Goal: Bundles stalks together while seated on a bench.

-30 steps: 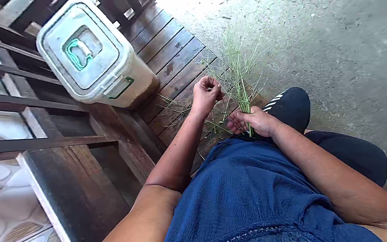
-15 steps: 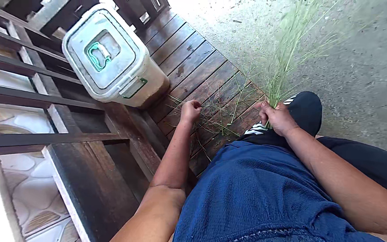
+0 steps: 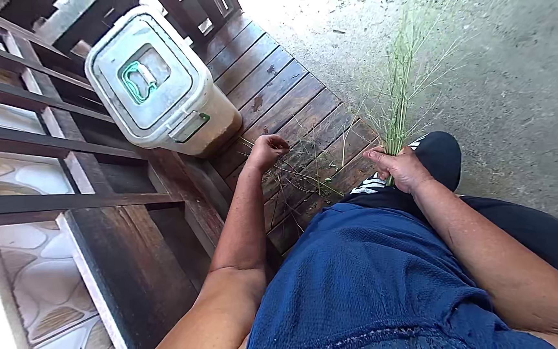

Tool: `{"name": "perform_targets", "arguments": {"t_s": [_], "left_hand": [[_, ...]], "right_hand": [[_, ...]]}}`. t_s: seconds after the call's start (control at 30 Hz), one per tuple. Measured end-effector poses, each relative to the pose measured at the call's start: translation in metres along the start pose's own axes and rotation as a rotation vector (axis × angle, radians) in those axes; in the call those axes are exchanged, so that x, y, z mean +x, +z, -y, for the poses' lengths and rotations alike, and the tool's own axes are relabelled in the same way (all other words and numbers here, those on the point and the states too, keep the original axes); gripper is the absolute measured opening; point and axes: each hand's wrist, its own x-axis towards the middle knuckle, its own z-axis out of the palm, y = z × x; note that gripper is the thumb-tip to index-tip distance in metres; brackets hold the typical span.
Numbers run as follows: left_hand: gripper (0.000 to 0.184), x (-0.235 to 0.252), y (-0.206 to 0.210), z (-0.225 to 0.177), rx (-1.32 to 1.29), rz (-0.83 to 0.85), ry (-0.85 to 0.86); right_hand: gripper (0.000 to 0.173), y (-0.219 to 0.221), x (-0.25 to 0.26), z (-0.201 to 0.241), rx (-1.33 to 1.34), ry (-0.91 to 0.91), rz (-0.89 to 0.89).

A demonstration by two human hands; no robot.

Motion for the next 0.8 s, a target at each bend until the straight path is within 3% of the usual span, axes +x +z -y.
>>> {"name": "perform_targets", "arguments": {"t_s": [0.07,0.27,0.53,0.6,0.7,0.8], "left_hand": [[0.014,-0.002,-0.007,-0.011,-0.027,-0.013,-0.003],[0.016,-0.010,-0.031,-0.018,0.289,0.039,-0.210],[0.010,-0.051,-0.099,-0.023,0.264,0.170,-0.104],[0.008,-0.068,-0.121,-0.026,0.274,0.081,-0.114],[0.012,-0.088,-0.144,-0.037,0.287,-0.181,-0.183],[0.025,-0.080,-0.136,-0.050,0.146,-0.436,-0.075]], "right_hand": [[0.012,0.001,0.000,-0.001,-0.001,-0.025,-0.001],[0.026,-0.005,0.003,-0.004,0.038,-0.024,0.022],[0.026,-0.005,0.004,-0.005,0.036,-0.005,0.012],[0.027,-0.006,0.005,-0.005,0.036,-0.005,0.015],[0.028,-0.007,0.005,-0.006,0.040,-0.003,0.016],[0.029,-0.006,0.006,-0.005,0.049,0.007,0.008]]}}
